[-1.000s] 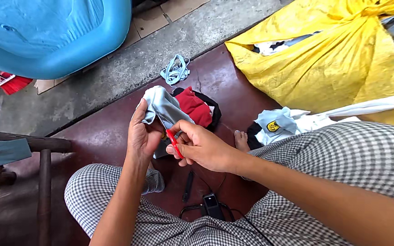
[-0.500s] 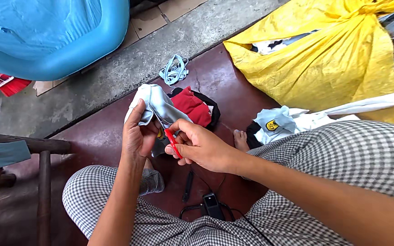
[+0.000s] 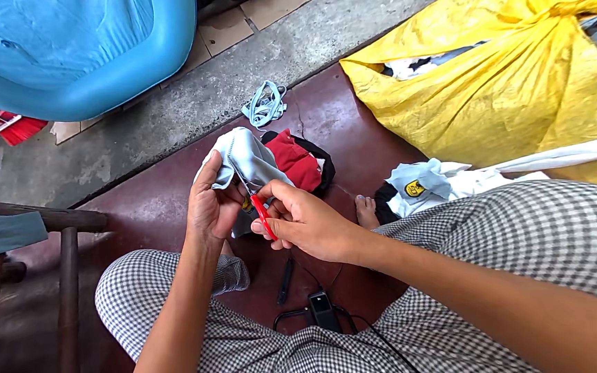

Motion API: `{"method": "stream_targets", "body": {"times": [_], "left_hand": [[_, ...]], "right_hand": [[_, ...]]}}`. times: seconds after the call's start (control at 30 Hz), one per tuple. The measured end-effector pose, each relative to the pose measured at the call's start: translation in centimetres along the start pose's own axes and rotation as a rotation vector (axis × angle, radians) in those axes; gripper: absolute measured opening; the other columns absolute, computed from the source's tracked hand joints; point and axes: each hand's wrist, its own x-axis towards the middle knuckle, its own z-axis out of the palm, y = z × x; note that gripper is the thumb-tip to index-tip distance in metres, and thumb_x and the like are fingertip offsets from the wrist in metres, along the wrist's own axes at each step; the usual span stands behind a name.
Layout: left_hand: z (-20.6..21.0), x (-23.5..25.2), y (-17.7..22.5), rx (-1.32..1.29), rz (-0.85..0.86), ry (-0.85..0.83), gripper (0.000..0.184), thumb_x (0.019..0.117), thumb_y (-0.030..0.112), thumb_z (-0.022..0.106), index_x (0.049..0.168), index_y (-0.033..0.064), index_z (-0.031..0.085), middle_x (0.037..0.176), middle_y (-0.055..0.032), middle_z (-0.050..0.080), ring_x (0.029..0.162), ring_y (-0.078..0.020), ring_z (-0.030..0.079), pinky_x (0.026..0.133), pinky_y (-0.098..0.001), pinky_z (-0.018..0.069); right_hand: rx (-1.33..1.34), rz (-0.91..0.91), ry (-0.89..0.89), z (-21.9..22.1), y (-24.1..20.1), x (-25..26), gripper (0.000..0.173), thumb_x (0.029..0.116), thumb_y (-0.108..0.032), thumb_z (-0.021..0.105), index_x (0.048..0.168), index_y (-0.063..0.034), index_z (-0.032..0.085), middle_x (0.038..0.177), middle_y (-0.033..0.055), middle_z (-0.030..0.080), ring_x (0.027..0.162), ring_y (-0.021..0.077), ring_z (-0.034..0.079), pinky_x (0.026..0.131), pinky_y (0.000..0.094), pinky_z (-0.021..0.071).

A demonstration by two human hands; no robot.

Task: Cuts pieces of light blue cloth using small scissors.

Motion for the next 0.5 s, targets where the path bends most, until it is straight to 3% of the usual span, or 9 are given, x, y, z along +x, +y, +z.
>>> {"method": "stream_targets", "body": {"times": [0.23, 0.5], "left_hand": [[-0.08, -0.09, 0.18, 0.016, 0.000, -0.033, 0.037, 0.1107, 0.036, 0.034, 0.118, 0.0111, 0.060, 0.107, -0.0091, 0.069, 0.100, -0.0195, 0.070, 0.086, -0.0406, 0.0601], [-0.08, -0.23, 0.05, 0.032, 0.019, 0.000, 0.031, 0.1106, 0.030, 0.036, 0.118, 0.0107, 0.060, 0.106, -0.0096, 0.070, 0.097, -0.0197, 0.071, 0.084, -0.0398, 0.0607]], "right_hand": [[-0.033, -0.005, 0.010, 0.07, 0.06, -0.03, 0.031, 0.1004, -0.019, 0.066, 0.126, -0.0072, 0.053, 0.086, 0.0062, 0.065, 0.070, 0.0133, 0.068, 0.062, 0.0277, 0.0606], [-0.059, -0.018, 0.031, 0.37, 0.12, -0.33, 0.028, 0.1008, -0.018, 0.066, 0.124, -0.0086, 0.054, 0.084, 0.0054, 0.063, 0.066, 0.0123, 0.066, 0.057, 0.0259, 0.0585]]}}
